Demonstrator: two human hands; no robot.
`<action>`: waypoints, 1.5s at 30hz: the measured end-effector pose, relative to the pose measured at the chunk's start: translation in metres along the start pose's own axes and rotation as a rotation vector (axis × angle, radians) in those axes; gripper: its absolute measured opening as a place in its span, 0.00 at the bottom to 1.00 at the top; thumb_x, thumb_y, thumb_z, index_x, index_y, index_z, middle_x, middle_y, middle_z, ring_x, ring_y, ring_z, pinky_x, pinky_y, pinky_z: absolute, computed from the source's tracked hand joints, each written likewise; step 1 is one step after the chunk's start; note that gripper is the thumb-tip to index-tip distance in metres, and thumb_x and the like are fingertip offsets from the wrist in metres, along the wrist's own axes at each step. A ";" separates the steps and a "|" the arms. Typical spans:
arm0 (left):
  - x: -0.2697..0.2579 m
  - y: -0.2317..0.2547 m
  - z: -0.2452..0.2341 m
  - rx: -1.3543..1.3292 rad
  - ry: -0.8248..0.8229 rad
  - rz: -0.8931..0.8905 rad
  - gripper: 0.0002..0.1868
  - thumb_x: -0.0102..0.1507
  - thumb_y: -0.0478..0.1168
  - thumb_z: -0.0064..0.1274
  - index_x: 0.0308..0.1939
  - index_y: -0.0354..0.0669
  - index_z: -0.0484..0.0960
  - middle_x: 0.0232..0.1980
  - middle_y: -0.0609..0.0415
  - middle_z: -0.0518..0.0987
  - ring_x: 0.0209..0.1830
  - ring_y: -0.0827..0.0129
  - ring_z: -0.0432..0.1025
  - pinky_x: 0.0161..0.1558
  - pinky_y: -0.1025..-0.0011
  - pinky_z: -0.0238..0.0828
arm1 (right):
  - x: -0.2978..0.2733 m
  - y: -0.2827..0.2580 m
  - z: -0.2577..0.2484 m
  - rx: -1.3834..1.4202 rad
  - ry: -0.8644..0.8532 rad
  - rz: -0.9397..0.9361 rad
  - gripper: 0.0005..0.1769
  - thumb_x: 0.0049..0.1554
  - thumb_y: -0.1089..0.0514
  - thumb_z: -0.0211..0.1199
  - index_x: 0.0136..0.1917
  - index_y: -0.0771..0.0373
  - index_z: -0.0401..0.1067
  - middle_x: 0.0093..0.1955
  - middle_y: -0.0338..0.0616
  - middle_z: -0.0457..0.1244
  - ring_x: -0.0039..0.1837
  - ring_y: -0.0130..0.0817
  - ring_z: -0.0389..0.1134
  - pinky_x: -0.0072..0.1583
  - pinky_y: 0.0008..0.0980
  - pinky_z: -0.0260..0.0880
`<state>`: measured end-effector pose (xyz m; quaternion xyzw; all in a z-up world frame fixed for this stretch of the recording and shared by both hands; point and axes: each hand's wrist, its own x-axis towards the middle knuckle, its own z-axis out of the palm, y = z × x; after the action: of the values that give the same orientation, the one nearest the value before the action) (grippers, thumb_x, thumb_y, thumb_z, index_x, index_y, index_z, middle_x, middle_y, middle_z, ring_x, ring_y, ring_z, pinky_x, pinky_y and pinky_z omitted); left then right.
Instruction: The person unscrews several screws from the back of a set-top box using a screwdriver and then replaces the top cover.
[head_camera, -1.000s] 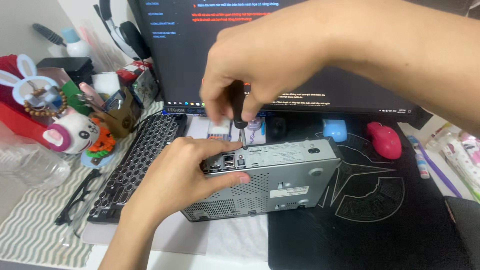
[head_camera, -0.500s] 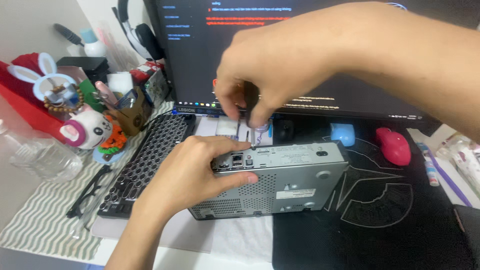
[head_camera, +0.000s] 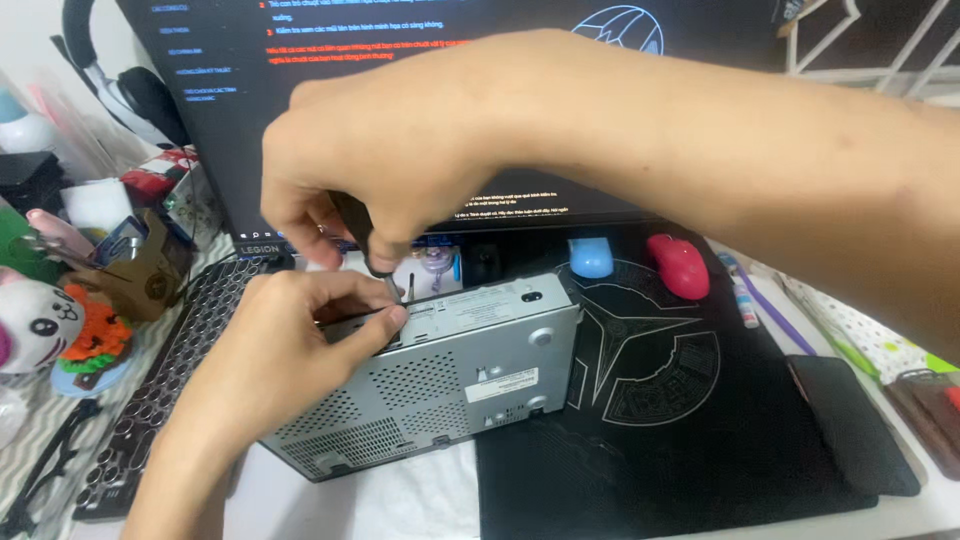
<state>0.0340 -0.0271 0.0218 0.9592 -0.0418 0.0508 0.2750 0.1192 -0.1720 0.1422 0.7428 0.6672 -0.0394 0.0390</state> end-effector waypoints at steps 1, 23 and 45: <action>0.002 0.002 0.000 -0.071 -0.027 -0.015 0.07 0.57 0.44 0.60 0.33 0.56 0.93 0.32 0.70 0.92 0.32 0.85 0.80 0.44 0.79 0.73 | -0.001 -0.004 -0.001 -0.054 -0.050 0.159 0.13 0.46 0.50 0.73 0.47 0.44 0.78 0.45 0.35 0.66 0.48 0.33 0.67 0.42 0.44 0.66; 0.001 -0.001 0.028 0.105 0.085 0.050 0.14 0.67 0.50 0.57 0.33 0.47 0.79 0.31 0.52 0.84 0.33 0.53 0.77 0.41 0.60 0.69 | -0.199 -0.048 0.236 0.285 0.757 1.325 0.17 0.58 0.46 0.62 0.57 0.51 0.82 0.58 0.33 0.74 0.61 0.29 0.72 0.68 0.32 0.63; 0.010 0.014 0.020 0.349 -0.177 0.074 0.34 0.76 0.56 0.43 0.21 0.38 0.72 0.24 0.51 0.75 0.25 0.57 0.65 0.35 0.59 0.63 | -0.135 -0.070 0.265 0.916 0.968 0.928 0.63 0.39 0.31 0.67 0.82 0.51 0.49 0.81 0.51 0.55 0.81 0.43 0.58 0.76 0.46 0.55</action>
<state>0.0441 -0.0505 0.0137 0.9909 -0.0915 -0.0170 0.0977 0.0333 -0.3274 -0.1068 0.8208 0.1519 0.0373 -0.5493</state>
